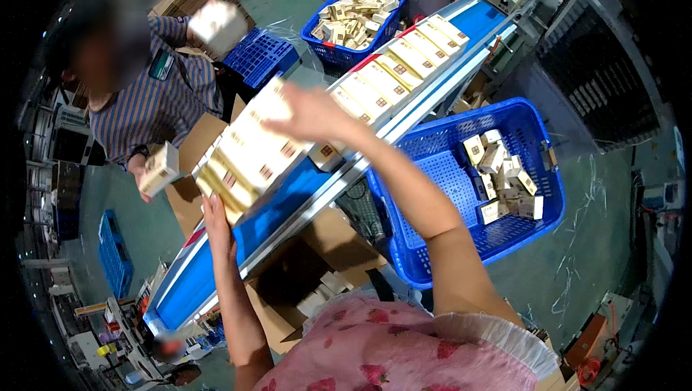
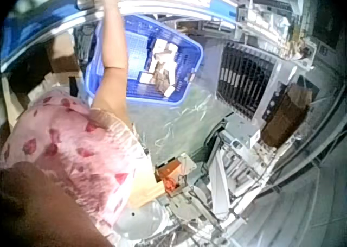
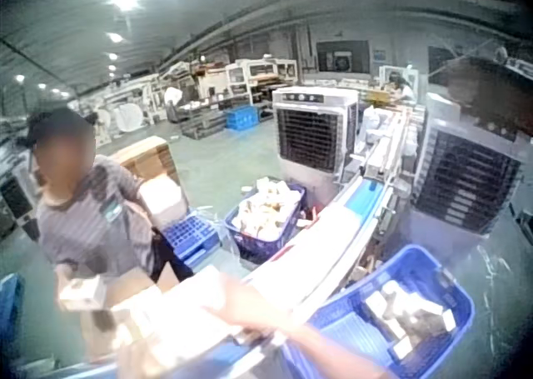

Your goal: The person picks up paper-wrapped products from a blue crate and packs them into cardboard boxes on a conveyor belt, then moves the filled boxes to a pallet.

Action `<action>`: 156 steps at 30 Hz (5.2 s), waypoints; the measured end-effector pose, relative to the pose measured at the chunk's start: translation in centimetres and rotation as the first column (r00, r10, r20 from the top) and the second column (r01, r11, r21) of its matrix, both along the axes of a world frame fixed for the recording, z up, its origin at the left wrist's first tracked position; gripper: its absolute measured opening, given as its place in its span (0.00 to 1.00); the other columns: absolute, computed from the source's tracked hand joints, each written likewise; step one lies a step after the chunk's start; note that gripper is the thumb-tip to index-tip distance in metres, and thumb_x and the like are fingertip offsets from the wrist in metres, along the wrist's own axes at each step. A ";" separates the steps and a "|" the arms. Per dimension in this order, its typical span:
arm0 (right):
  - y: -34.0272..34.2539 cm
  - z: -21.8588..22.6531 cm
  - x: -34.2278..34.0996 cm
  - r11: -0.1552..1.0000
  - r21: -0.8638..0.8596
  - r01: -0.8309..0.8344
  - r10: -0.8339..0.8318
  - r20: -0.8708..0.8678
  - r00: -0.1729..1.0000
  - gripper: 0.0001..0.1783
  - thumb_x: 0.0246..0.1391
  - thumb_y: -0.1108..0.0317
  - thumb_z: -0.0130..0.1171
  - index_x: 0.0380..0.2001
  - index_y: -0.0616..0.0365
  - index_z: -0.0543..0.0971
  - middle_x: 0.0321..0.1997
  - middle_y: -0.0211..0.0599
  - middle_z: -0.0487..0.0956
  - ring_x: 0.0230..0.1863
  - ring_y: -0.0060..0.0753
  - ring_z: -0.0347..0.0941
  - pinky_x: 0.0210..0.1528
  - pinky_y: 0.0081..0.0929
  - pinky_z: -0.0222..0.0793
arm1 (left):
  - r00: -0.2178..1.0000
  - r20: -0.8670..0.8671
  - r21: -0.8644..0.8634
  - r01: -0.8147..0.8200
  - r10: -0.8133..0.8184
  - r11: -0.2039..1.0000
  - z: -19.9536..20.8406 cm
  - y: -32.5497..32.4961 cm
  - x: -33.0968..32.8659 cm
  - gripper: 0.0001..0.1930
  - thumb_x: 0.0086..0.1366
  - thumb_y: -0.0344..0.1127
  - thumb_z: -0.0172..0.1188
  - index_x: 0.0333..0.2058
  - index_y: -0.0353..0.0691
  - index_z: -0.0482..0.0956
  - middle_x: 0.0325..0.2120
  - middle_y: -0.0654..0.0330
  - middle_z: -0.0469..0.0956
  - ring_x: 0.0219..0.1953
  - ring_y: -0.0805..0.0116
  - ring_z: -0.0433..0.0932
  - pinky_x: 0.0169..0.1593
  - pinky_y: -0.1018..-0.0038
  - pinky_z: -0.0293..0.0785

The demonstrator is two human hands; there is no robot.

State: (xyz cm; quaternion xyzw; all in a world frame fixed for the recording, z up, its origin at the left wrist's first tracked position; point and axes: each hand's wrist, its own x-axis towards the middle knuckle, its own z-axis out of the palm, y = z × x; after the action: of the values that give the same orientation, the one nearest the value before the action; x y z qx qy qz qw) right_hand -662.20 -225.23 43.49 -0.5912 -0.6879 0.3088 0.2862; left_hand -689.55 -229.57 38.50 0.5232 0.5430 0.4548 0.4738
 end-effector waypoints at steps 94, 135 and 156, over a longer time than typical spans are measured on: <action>-19.6 -24.7 -32.4 0.974 -0.211 -0.086 0.092 0.019 0.996 0.15 0.44 0.61 0.51 0.23 0.65 0.65 0.28 0.50 0.66 0.29 0.50 0.65 0.31 0.39 0.61 | 0.795 -0.607 -0.185 -0.173 0.026 0.967 -19.2 -27.9 -16.3 0.31 0.51 0.30 0.49 0.53 0.33 0.47 0.52 0.41 0.49 0.54 0.45 0.49 0.56 0.63 0.46; -18.3 -30.4 -36.8 0.797 -0.332 -0.505 0.565 0.115 0.817 0.12 0.40 0.69 0.47 0.30 0.62 0.70 0.28 0.47 0.71 0.31 0.45 0.68 0.31 0.37 0.65 | 0.266 -0.758 -0.559 0.205 -0.596 0.803 -22.8 -22.0 -17.2 0.06 0.53 0.35 0.46 0.27 0.42 0.71 0.22 0.65 0.71 0.30 0.67 0.70 0.28 0.73 0.64; -25.9 -15.6 -19.7 0.807 -0.420 -0.416 0.508 0.134 0.851 0.06 0.38 0.68 0.50 0.20 0.59 0.69 0.21 0.46 0.71 0.26 0.46 0.68 0.28 0.37 0.62 | 0.564 -0.087 -0.483 0.697 -0.821 0.530 -19.2 -15.6 -17.2 0.14 0.59 0.37 0.44 0.38 0.32 0.69 0.33 0.56 0.71 0.39 0.63 0.69 0.42 0.73 0.65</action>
State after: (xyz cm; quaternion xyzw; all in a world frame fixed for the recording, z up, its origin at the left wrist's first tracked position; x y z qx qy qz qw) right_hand -681.86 -251.18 27.94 -0.4808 -0.7689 0.4214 -0.0021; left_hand -706.75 -245.21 19.31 0.6641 0.4016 -0.0074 0.6306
